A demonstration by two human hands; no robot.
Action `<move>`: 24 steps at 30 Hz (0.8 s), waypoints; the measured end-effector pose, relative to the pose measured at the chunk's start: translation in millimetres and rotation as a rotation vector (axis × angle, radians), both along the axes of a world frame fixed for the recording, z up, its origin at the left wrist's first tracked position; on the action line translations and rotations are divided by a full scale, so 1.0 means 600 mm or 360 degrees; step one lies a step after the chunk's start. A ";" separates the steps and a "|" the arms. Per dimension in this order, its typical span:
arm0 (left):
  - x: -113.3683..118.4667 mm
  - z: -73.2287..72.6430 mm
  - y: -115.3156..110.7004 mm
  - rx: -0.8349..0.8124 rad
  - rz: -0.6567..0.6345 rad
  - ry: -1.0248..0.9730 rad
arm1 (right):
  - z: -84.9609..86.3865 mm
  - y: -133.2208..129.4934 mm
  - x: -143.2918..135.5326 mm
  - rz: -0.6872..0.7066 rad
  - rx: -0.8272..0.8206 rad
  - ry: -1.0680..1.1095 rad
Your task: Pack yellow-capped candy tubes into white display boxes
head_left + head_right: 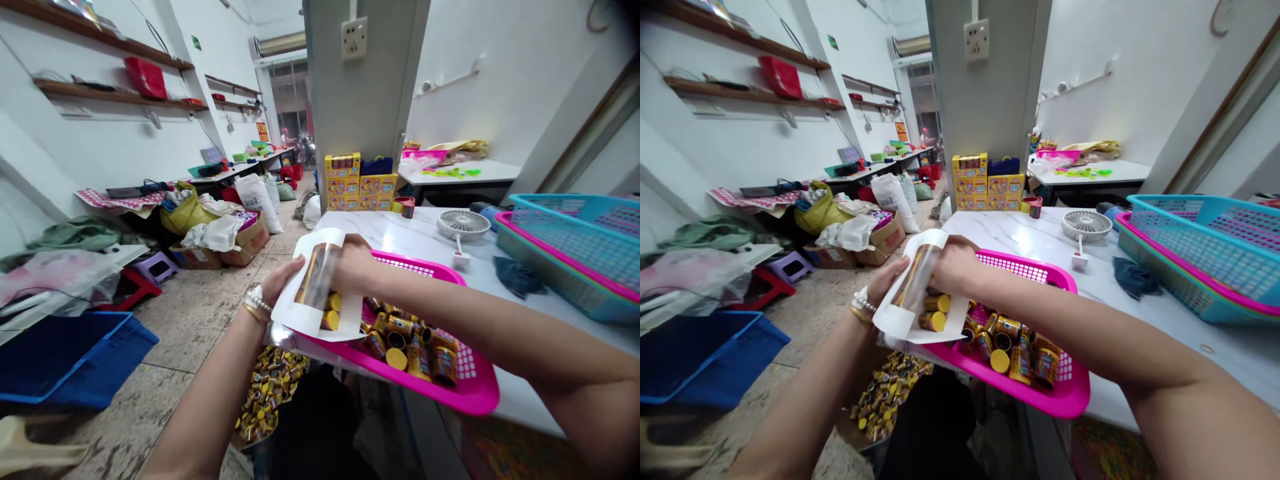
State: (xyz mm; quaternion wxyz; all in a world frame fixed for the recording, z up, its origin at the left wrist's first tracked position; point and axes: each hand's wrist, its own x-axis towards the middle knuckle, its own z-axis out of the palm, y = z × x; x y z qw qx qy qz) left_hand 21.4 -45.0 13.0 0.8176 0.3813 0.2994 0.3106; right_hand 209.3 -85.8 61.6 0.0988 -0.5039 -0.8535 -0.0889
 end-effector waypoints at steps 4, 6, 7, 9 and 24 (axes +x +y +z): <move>0.000 0.002 0.005 0.0015 0.0057 -0.0016 | 0.007 0.016 0.019 -0.0078 -0.0008 0.0102; 0.001 0.005 0.007 0.0023 0.0083 -0.0042 | 0.010 0.012 0.036 -0.0158 -0.0013 0.0148; 0.001 0.006 0.007 0.0018 0.0085 -0.0047 | 0.010 0.010 0.043 -0.0160 -0.0029 0.0157; 0.002 0.007 0.006 -0.0010 0.0062 -0.0035 | 0.007 0.005 0.057 -0.0028 -0.0152 0.0174; -0.001 0.014 0.020 -0.0165 -0.0201 -0.0303 | -0.108 -0.060 0.178 -0.0363 -0.0466 0.0140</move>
